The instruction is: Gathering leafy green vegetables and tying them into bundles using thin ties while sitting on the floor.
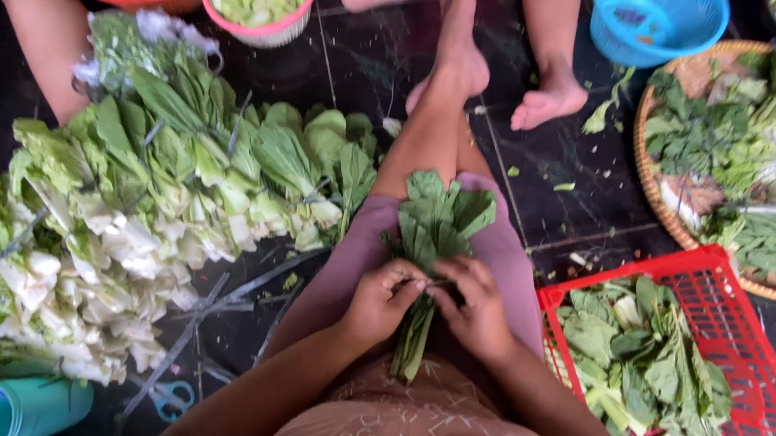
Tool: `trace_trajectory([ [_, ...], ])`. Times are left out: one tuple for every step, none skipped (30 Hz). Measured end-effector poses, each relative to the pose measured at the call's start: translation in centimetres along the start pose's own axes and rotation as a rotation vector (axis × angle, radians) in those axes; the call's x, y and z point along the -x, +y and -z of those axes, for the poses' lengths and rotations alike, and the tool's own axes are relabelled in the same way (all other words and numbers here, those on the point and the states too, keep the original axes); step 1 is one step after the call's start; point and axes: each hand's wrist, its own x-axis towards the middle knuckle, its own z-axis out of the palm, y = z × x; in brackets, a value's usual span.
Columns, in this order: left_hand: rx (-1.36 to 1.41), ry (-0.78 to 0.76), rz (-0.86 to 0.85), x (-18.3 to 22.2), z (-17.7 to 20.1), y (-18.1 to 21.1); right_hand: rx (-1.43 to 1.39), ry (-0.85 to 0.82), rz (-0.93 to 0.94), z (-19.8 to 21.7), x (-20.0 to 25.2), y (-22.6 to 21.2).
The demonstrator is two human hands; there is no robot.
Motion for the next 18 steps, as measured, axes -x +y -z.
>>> trace_trajectory([
  [0.002,0.002,0.014,0.1,0.0,-0.1,-0.004,-0.008,-0.011,-0.1,0.3,0.5],
  [-0.008,-0.003,0.005,0.1,0.1,-0.3,-0.032,-0.045,-0.04,-0.2,0.6,0.9],
  [-0.02,-0.008,-0.003,0.3,0.2,-0.4,-0.062,-0.082,-0.07,-0.4,1.0,1.4],
  [-0.018,-0.006,0.013,0.2,0.2,0.3,-0.067,-0.09,-0.083,-0.1,0.8,1.0],
  [0.027,0.003,-0.015,0.1,0.1,1.0,-0.099,-0.083,-0.105,0.1,0.6,0.7],
  [0.072,0.014,-0.043,-0.1,0.0,1.7,-0.132,-0.077,-0.129,0.4,0.3,0.4],
  [0.073,0.014,-0.028,0.2,0.1,1.6,-0.135,-0.082,-0.142,0.8,0.2,0.0],
  [0.117,0.023,-0.018,0.4,0.2,1.4,-0.141,-0.068,-0.163,1.2,0.1,-0.3],
  [0.161,0.032,-0.014,0.3,0.3,1.4,-0.144,-0.049,-0.177,1.7,-0.4,-0.5],
  [0.161,0.031,-0.006,0.6,0.4,1.5,-0.145,-0.052,-0.185,1.9,0.5,0.0],
  [0.225,0.04,0.012,0.7,0.5,1.6,-0.128,-0.038,-0.26,2.3,1.2,0.6],
  [0.288,0.048,0.03,0.8,0.5,1.8,-0.11,-0.025,-0.335,2.6,1.8,1.2],
  [0.289,0.047,0.033,0.6,1.1,1.9,-0.11,-0.025,-0.338,3.1,2.6,2.0],
  [0.377,0.045,0.062,0.3,1.7,2.1,-0.022,-0.018,-0.44,3.6,3.4,2.7],
  [0.465,0.043,0.088,-0.1,2.4,2.3,0.065,-0.01,-0.538,4.1,3.9,3.5],
  [0.465,0.042,0.087,0.0,2.0,2.8,0.066,-0.009,-0.537,4.3,4.0,3.4],
  [0.596,0.013,0.078,0.1,1.6,3.2,0.083,-0.008,-0.603,4.6,4.0,3.3],
  [0.728,-0.017,0.07,0.1,1.3,3.7,0.101,-0.007,-0.669,4.8,4.0,3.3],
])
